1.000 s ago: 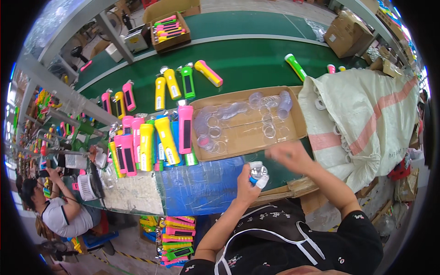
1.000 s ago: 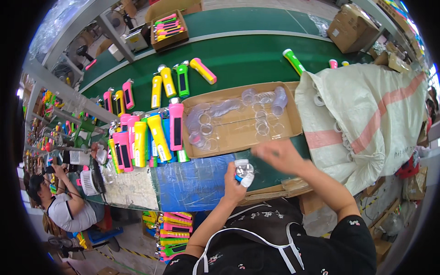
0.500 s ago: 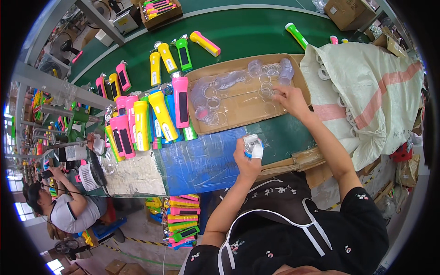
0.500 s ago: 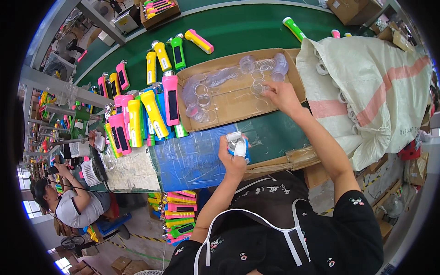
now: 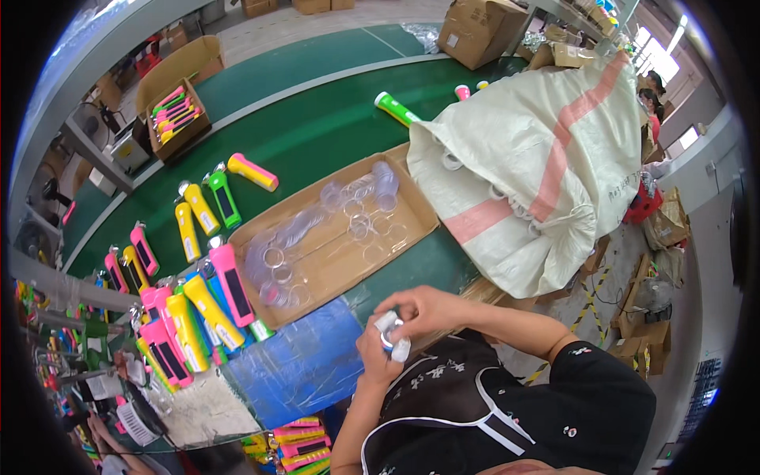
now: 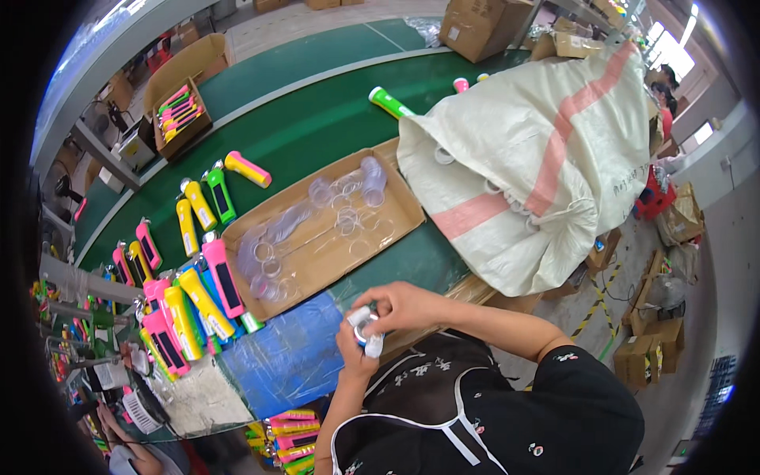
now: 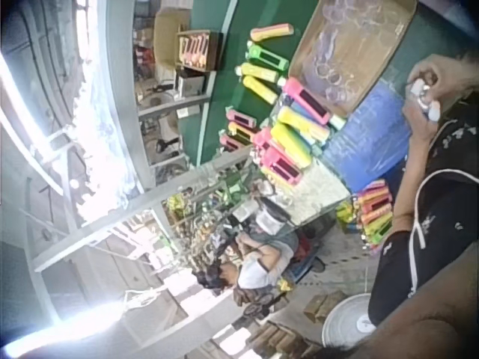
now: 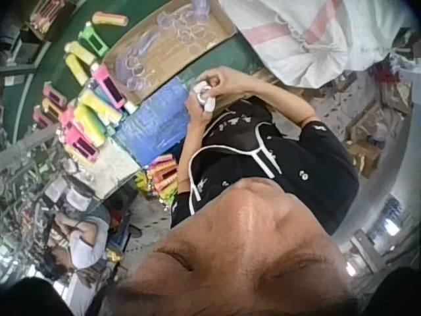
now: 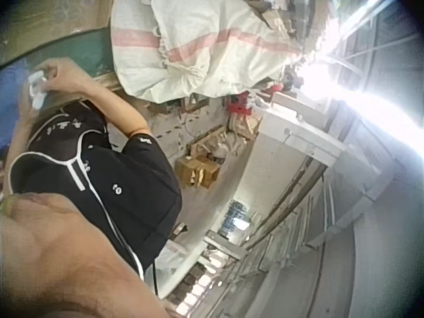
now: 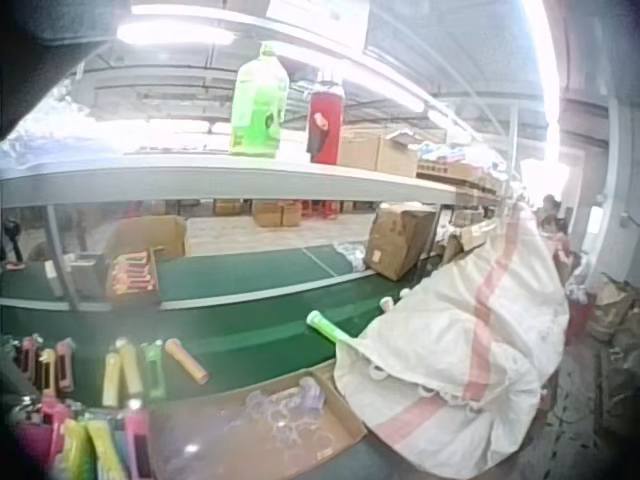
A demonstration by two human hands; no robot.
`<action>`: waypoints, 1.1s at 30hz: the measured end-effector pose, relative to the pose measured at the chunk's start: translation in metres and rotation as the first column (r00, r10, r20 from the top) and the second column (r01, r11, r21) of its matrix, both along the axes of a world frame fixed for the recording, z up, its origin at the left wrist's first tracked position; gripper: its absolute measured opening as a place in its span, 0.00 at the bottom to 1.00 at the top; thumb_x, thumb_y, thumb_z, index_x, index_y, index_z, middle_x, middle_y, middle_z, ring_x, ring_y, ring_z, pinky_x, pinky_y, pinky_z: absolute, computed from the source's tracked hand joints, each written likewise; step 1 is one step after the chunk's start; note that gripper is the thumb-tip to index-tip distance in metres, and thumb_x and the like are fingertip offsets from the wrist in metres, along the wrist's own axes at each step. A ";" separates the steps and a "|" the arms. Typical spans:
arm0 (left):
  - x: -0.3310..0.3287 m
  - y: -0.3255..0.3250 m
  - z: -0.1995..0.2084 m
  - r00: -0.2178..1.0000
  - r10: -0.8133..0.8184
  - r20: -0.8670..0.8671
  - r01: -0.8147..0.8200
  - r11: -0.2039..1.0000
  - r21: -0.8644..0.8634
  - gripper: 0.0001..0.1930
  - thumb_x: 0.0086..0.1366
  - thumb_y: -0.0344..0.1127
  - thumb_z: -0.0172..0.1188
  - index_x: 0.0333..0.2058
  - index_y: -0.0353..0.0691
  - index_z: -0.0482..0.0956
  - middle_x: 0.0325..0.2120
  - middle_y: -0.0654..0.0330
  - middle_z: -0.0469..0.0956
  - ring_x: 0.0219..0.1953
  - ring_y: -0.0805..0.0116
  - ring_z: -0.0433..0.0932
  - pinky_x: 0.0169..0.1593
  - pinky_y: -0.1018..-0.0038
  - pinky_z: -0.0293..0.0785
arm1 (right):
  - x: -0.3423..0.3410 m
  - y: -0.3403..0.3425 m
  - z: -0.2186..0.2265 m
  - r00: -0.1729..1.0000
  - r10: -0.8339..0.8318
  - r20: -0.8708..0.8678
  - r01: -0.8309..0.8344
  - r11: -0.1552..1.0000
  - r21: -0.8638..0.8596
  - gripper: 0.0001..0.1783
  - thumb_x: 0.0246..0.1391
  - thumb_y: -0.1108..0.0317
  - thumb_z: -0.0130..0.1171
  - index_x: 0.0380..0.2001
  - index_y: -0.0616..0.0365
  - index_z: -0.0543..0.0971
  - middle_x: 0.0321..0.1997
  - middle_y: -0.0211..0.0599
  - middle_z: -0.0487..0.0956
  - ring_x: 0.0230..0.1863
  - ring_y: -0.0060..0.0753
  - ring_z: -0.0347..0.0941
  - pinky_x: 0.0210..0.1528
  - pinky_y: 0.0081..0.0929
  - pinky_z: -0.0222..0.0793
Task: The person assembles flashlights by fitting plastic caps and transparent lenses onto the flashlight bodies, tests the flashlights by turning them on, and places them into cardboard boxes.
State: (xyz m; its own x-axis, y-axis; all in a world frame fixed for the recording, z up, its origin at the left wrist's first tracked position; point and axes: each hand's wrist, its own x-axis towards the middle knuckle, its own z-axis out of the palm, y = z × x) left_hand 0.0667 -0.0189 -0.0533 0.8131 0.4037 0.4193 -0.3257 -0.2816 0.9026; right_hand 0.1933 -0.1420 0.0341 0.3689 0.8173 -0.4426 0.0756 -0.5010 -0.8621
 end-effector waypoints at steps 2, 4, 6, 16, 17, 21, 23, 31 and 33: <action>0.006 0.001 0.002 0.996 -0.089 0.016 0.084 0.981 0.175 0.17 0.58 0.34 0.61 0.45 0.36 0.73 0.36 0.48 0.79 0.32 0.54 0.80 0.35 0.66 0.75 | 0.013 -0.019 -0.010 0.992 -0.119 -0.031 0.122 0.987 0.109 0.23 0.56 0.62 0.65 0.52 0.61 0.77 0.28 0.28 0.79 0.26 0.17 0.72 0.29 0.21 0.70; 0.009 -0.001 0.008 0.997 -0.073 0.030 0.067 0.985 0.160 0.15 0.56 0.32 0.62 0.42 0.36 0.75 0.35 0.48 0.78 0.30 0.52 0.79 0.32 0.66 0.75 | 0.049 -0.037 -0.031 0.913 -0.383 -0.144 0.404 0.897 0.177 0.18 0.61 0.61 0.59 0.48 0.63 0.79 0.34 0.35 0.82 0.29 0.22 0.76 0.32 0.25 0.77; 0.013 -0.004 0.009 0.999 -0.027 -0.029 0.033 0.978 0.207 0.16 0.50 0.33 0.67 0.38 0.36 0.76 0.36 0.49 0.79 0.30 0.52 0.80 0.32 0.66 0.77 | 0.126 -0.075 -0.071 0.690 -0.722 0.044 0.692 0.676 0.252 0.17 0.62 0.62 0.57 0.47 0.66 0.79 0.32 0.35 0.82 0.27 0.25 0.77 0.29 0.25 0.76; 0.017 -0.005 0.007 0.982 0.051 -0.183 -0.041 0.998 0.056 0.13 0.60 0.34 0.61 0.41 0.36 0.75 0.33 0.52 0.78 0.29 0.61 0.80 0.33 0.70 0.75 | 0.264 -0.106 -0.102 0.087 -0.245 0.966 0.635 0.761 0.136 0.13 0.48 0.61 0.66 0.33 0.58 0.83 0.29 0.47 0.81 0.35 0.49 0.78 0.39 0.41 0.72; 0.013 -0.004 0.007 0.968 0.082 -0.239 -0.092 0.995 -0.033 0.12 0.60 0.34 0.61 0.41 0.35 0.75 0.32 0.52 0.79 0.29 0.63 0.81 0.33 0.72 0.75 | 0.257 -0.110 -0.106 0.097 -0.244 0.965 0.635 0.761 0.129 0.13 0.48 0.61 0.66 0.33 0.58 0.83 0.29 0.47 0.81 0.35 0.49 0.78 0.39 0.41 0.72; -0.002 0.004 0.026 0.958 -0.036 -0.285 -0.124 0.843 -0.524 0.10 0.68 0.34 0.52 0.45 0.38 0.73 0.31 0.58 0.78 0.28 0.69 0.78 0.32 0.76 0.74 | 0.207 -0.117 -0.108 0.172 -0.368 0.914 0.573 0.792 0.211 0.08 0.48 0.64 0.66 0.28 0.57 0.85 0.41 0.45 0.80 0.42 0.47 0.76 0.44 0.40 0.71; -0.005 0.005 0.035 0.952 -0.131 -0.278 -0.118 0.679 -0.724 0.10 0.70 0.35 0.49 0.45 0.38 0.73 0.30 0.57 0.78 0.27 0.69 0.78 0.31 0.76 0.74 | 0.170 -0.117 -0.110 0.189 -0.363 0.912 0.525 0.823 0.219 0.05 0.46 0.69 0.66 0.27 0.57 0.85 0.52 0.50 0.76 0.51 0.48 0.72 0.51 0.40 0.69; -0.023 -0.013 0.049 0.817 -0.496 -0.294 -0.124 0.347 -0.930 0.17 0.71 0.46 0.48 0.44 0.37 0.70 0.29 0.53 0.76 0.24 0.65 0.77 0.28 0.70 0.76 | 0.106 -0.131 -0.057 0.595 -0.468 0.654 0.614 0.789 0.006 0.18 0.51 0.62 0.64 0.43 0.59 0.79 0.42 0.40 0.77 0.41 0.35 0.75 0.46 0.28 0.70; -0.028 -0.017 0.044 0.829 -0.479 -0.289 -0.149 0.309 -0.939 0.16 0.71 0.46 0.48 0.44 0.37 0.70 0.29 0.53 0.76 0.24 0.65 0.77 0.28 0.70 0.76 | 0.077 -0.109 -0.030 0.695 -0.719 -0.024 0.711 0.682 0.173 0.20 0.53 0.59 0.62 0.46 0.58 0.77 0.38 0.32 0.75 0.39 0.25 0.72 0.45 0.25 0.68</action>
